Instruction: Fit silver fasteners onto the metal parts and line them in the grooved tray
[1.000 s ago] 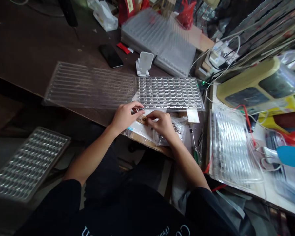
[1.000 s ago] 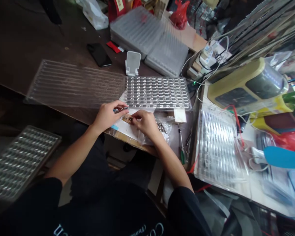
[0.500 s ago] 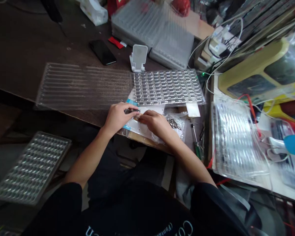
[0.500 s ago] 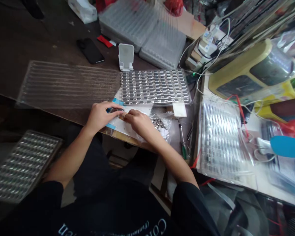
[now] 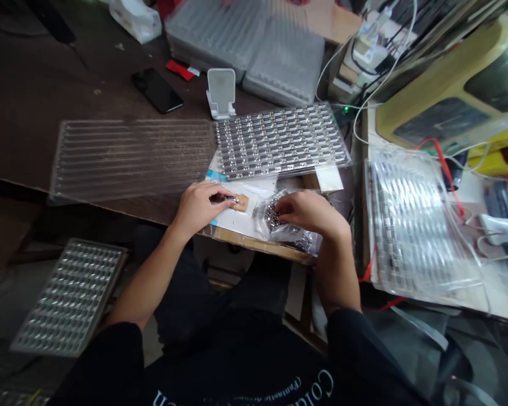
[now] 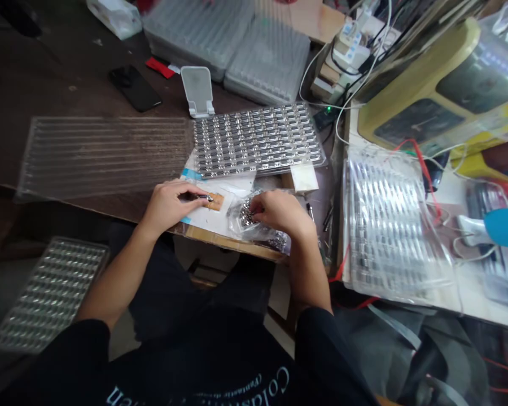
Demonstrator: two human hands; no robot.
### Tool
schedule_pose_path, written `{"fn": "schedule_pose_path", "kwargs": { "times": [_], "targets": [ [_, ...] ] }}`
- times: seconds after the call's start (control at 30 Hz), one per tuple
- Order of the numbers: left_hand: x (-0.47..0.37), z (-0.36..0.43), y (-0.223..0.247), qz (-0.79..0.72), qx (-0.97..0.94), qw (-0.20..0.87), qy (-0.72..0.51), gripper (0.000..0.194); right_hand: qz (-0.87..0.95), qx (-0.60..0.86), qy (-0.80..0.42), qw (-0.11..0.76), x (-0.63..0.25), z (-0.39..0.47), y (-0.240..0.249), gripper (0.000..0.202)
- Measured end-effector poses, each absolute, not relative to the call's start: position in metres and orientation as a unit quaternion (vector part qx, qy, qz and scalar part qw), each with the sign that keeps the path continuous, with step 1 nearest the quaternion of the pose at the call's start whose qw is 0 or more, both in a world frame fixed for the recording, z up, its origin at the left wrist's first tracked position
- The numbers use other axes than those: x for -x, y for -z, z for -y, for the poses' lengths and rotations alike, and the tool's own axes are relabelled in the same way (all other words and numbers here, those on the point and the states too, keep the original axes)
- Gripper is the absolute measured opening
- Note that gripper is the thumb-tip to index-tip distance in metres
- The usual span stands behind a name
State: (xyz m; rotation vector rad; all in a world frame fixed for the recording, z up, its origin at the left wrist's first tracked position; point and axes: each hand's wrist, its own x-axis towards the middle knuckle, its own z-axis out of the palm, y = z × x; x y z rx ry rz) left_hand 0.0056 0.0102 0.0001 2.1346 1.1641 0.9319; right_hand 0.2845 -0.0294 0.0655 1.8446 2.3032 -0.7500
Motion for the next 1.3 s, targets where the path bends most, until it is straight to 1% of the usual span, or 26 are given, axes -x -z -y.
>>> {"fn": "schedule_pose_path", "kwargs": {
  "times": [0.13,0.23,0.37,0.63,0.73,0.9,1.0,1.07,1.13,1.23,1.3],
  "targets": [
    [-0.007,-0.011,-0.001,-0.430,-0.803,0.246,-0.331,0.007,-0.769,-0.587,0.248,0.042,-0.282,0.029,-0.066,0.016],
    [-0.007,-0.011,-0.002,-0.428,-0.807,0.236,-0.331,0.007,-0.768,-0.583,0.264,0.021,-0.290,0.029,-0.069,0.013],
    [-0.008,-0.011,-0.002,-0.421,-0.808,0.238,-0.337,0.006,-0.763,-0.586,0.271,-0.017,-0.296,0.030,-0.071,0.016],
    [-0.010,-0.009,-0.004,-0.426,-0.800,0.260,-0.333,0.003,-0.751,-0.585,0.278,-0.127,-0.278,0.030,-0.075,0.013],
    [-0.010,-0.009,-0.003,-0.428,-0.798,0.267,-0.329,0.004,-0.763,-0.548,0.295,-0.177,-0.268,0.026,-0.067,0.019],
    [-0.010,-0.011,0.001,-0.424,-0.802,0.270,-0.324,0.006,-0.770,-0.517,0.275,-0.253,-0.247,0.018,-0.044,0.028],
    [-0.011,-0.010,0.002,-0.415,-0.804,0.276,-0.325,0.009,-0.771,-0.517,0.269,-0.257,-0.236,0.017,-0.035,0.027],
    [-0.011,-0.008,0.000,-0.411,-0.799,0.281,-0.337,0.007,-0.773,-0.519,0.268,-0.248,-0.230,0.016,-0.033,0.026],
    [-0.010,-0.008,-0.003,-0.427,-0.775,0.276,-0.375,0.006,-0.764,-0.532,0.273,-0.240,-0.227,0.016,-0.032,0.024],
    [-0.005,-0.009,-0.007,-0.473,-0.725,0.245,-0.437,0.010,-0.734,-0.560,0.306,-0.233,-0.222,0.017,-0.032,0.022],
    [-0.003,-0.010,-0.008,-0.480,-0.722,0.234,-0.440,0.010,-0.726,-0.562,0.323,-0.230,-0.220,0.017,-0.031,0.022]
  ]
}}
